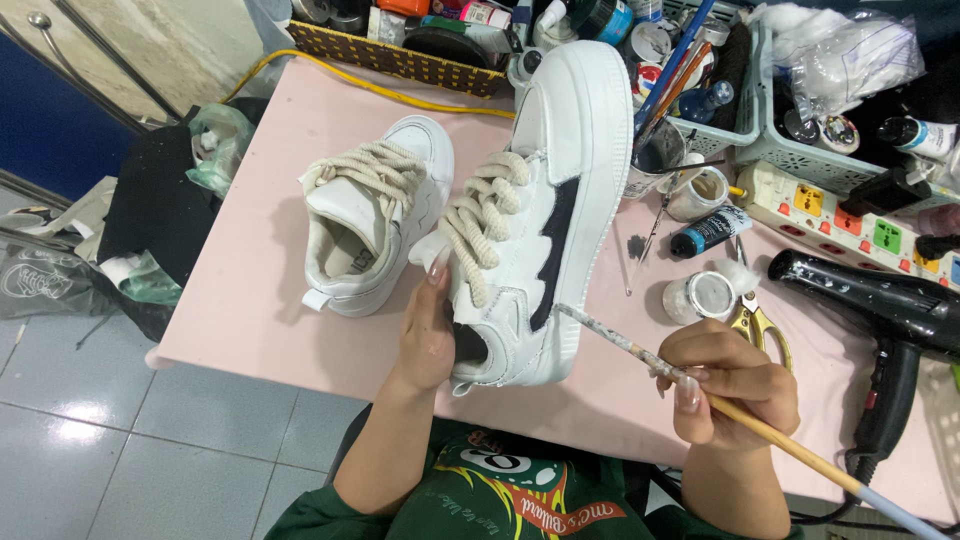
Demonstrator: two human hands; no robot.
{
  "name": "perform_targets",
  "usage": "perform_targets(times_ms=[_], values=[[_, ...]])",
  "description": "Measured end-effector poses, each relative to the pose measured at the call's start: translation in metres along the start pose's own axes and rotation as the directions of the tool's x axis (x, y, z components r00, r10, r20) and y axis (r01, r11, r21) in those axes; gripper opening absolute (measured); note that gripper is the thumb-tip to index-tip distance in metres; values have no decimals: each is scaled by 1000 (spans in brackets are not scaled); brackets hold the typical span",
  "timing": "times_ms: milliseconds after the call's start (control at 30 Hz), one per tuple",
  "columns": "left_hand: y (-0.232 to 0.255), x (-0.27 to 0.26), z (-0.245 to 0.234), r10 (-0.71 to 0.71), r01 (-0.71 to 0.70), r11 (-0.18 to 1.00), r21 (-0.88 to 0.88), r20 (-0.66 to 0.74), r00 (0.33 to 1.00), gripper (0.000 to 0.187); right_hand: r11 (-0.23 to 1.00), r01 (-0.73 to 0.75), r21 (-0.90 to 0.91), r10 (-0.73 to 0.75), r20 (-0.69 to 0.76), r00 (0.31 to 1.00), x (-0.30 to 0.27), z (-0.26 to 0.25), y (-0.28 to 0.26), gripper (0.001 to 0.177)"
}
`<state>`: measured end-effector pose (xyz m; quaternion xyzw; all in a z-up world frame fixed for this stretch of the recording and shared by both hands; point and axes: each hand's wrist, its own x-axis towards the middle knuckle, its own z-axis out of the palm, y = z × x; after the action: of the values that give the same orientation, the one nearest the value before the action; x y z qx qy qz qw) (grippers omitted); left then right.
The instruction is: The person paints a black design onto a white sneaker using a paintbrush and black paint. They repeatedly dip the brush into a paint container and apply the paint to the side of the shoe. After painting, they use a hairdryer to dry the paint on the shoe. The process is repeated several times to refine the design.
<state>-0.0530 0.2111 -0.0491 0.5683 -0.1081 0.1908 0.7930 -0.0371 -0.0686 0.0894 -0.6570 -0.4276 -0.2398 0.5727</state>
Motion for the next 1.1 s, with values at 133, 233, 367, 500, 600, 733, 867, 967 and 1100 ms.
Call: perform_targets(times_ms=[133, 233, 367, 500, 600, 733, 867, 967, 1100], values=[[1, 1, 1, -198, 184, 936, -300, -16, 980, 49, 1000, 25, -9, -25, -23, 999, -2, 0, 3, 20], [7, 2, 3, -198, 187, 937, -295, -9, 980, 49, 1000, 4, -28, -4, -2, 1000, -2, 0, 0, 21], [19, 7, 9, -252, 230, 918, -322, -27, 967, 51, 1000, 20, -17, -20, 15, 1000, 1, -1, 0, 20], [34, 14, 14, -266, 251, 906, -340, 3, 964, 52, 998, 57, -9, -57, -3, 998, 3, 0, 2, 20], [42, 16, 18, -286, 268, 889, -372, 10, 958, 53, 999, 49, -4, -49, 10, 999, 2, 0, 2, 20], [43, 17, 18, -285, 265, 888, -375, 3, 959, 52, 998, 61, 11, -62, 15, 998, 1, -1, 3, 19], [39, 16, 17, -261, 247, 900, -360, 10, 965, 52, 999, 49, 3, -49, -22, 999, -1, -1, 4, 20], [39, 16, 16, -252, 243, 905, -350, 21, 968, 53, 999, 40, 0, -40, -1, 999, 0, -1, 4, 19], [36, 14, 15, -282, 260, 903, -342, -17, 959, 54, 999, 33, 13, -33, 4, 999, -2, -2, 3, 18]])
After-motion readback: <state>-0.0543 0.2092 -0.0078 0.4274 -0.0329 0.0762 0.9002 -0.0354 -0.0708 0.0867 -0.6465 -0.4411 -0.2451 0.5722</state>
